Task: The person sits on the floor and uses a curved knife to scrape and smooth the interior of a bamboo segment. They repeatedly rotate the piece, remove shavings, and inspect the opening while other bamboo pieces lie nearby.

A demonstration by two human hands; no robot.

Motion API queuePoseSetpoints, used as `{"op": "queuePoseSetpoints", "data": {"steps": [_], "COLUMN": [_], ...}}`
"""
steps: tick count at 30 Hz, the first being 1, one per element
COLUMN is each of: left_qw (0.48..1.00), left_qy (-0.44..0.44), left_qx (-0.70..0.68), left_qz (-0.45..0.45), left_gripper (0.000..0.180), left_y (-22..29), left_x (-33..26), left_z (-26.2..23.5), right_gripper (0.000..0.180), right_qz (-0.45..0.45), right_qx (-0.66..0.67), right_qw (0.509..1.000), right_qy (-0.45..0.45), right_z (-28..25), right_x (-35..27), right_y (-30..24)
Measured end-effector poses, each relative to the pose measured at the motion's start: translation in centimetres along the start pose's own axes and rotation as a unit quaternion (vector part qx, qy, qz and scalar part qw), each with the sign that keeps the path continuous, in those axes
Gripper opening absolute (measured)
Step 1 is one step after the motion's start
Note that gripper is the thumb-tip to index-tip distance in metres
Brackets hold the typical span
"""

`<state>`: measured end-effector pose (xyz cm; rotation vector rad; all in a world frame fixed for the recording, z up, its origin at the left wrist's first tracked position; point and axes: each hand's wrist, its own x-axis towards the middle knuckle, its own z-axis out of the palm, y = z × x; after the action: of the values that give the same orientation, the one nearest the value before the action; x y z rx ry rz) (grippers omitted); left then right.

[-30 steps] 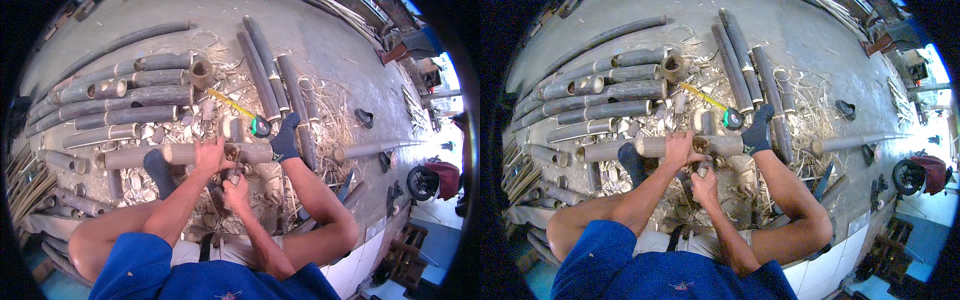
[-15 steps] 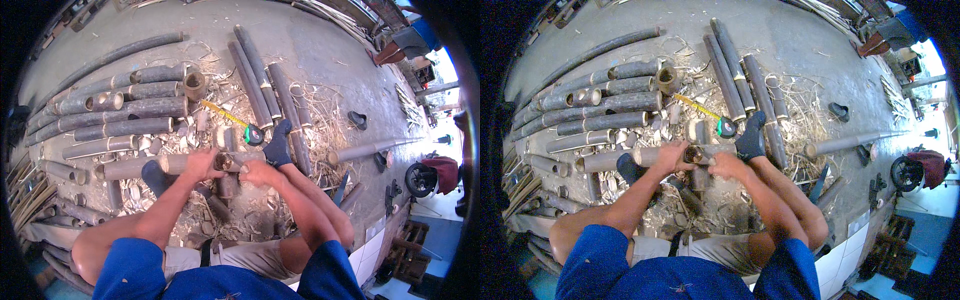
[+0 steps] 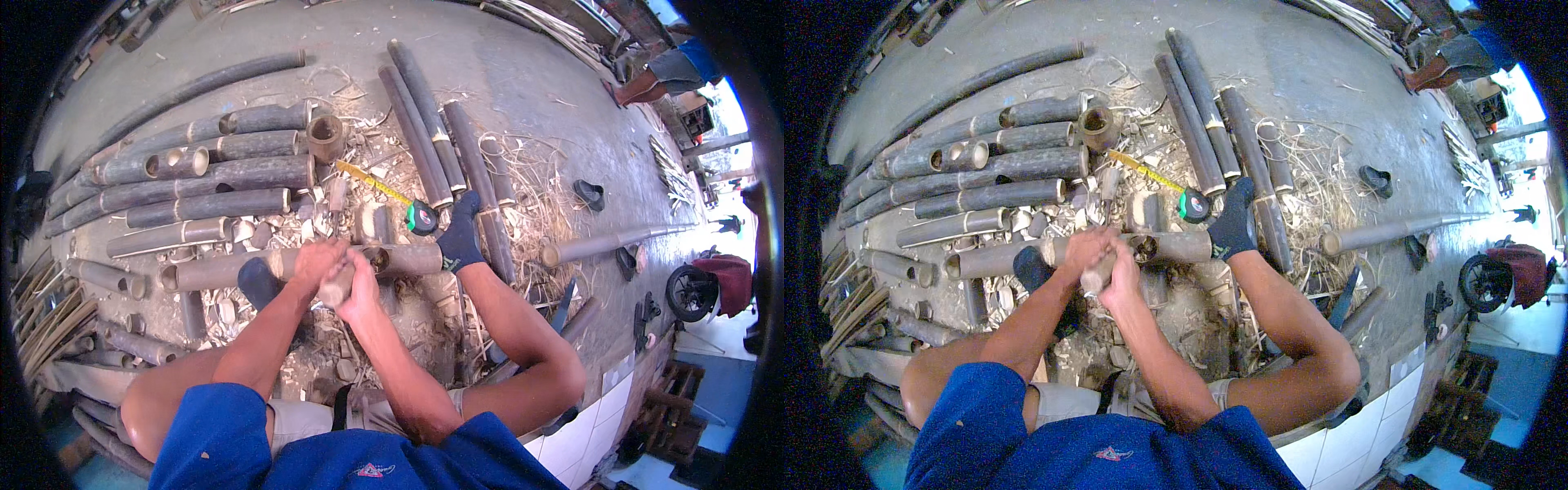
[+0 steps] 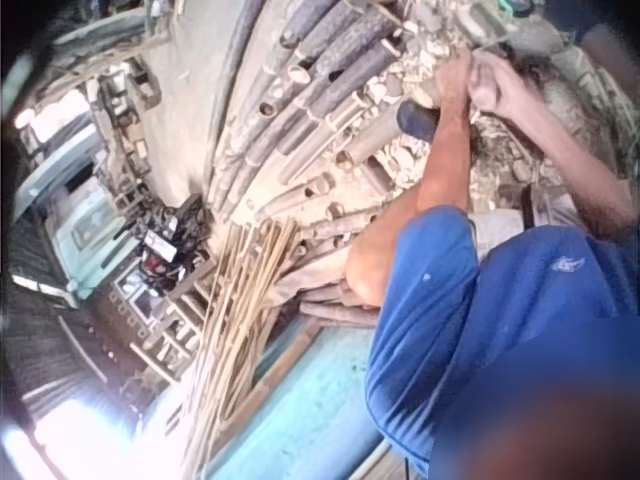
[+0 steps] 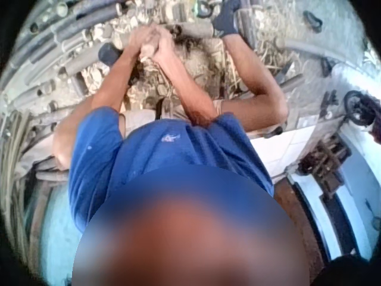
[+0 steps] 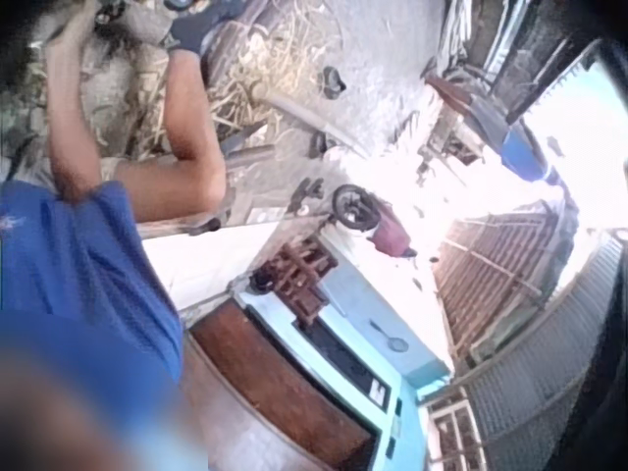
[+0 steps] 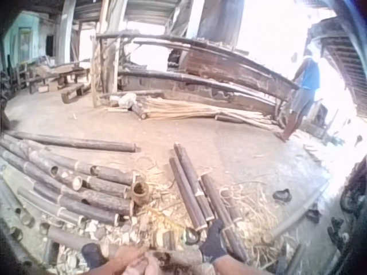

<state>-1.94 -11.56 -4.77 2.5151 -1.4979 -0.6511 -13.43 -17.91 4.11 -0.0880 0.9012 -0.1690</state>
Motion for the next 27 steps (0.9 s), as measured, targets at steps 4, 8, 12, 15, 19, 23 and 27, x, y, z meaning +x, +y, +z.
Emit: {"op": "queuePoseSetpoints", "data": {"steps": [4, 8, 12, 15, 19, 23, 27], "left_qw": [0.999, 1.000, 1.000, 1.000, 1.000, 1.000, 1.000], "left_qy": [0.047, -0.007, 0.008, 0.015, -0.019, 0.003, 0.007], "left_qx": [0.000, -0.016, -0.013, -0.004, -0.009, 0.001, -0.001], "left_qz": [0.015, -0.007, -0.016, -0.014, -0.022, -0.021, -0.027], "left_gripper": [0.081, 0.087, 0.089, 0.089, 0.090, 0.091, 0.091], "left_y": [0.5, 2.0, 3.2, 3.7, 3.8, 3.9, 4.0], "left_x": [-0.1, -1.0, -1.9, -2.7, -3.1, -3.2, -3.3], "left_z": [-0.5, -2.7, -3.7, -3.4, -3.2, -3.4, -3.2], "right_gripper": [0.023, 0.029, 0.041, 0.049, 0.065, 0.069, 0.060], "right_qz": [0.001, -0.117, -0.178, -0.208, -0.183, -0.148, -0.154], "right_qx": [-0.032, -0.366, -0.478, -0.624, -0.752, -0.784, -0.778], "right_qw": [0.999, 0.917, 0.834, 0.710, 0.556, 0.529, 0.515], "right_qy": [0.025, 0.107, 0.210, 0.250, 0.304, 0.288, 0.325], "right_z": [-1.7, -10.9, -16.5, -17.6, -17.7, -18.4, -18.6], "right_x": [-2.6, -7.5, -7.8, -6.8, -5.1, -3.7, -3.3], "right_y": [-1.5, -2.1, -2.0, -2.5, -3.3, -3.6, -3.8]}}
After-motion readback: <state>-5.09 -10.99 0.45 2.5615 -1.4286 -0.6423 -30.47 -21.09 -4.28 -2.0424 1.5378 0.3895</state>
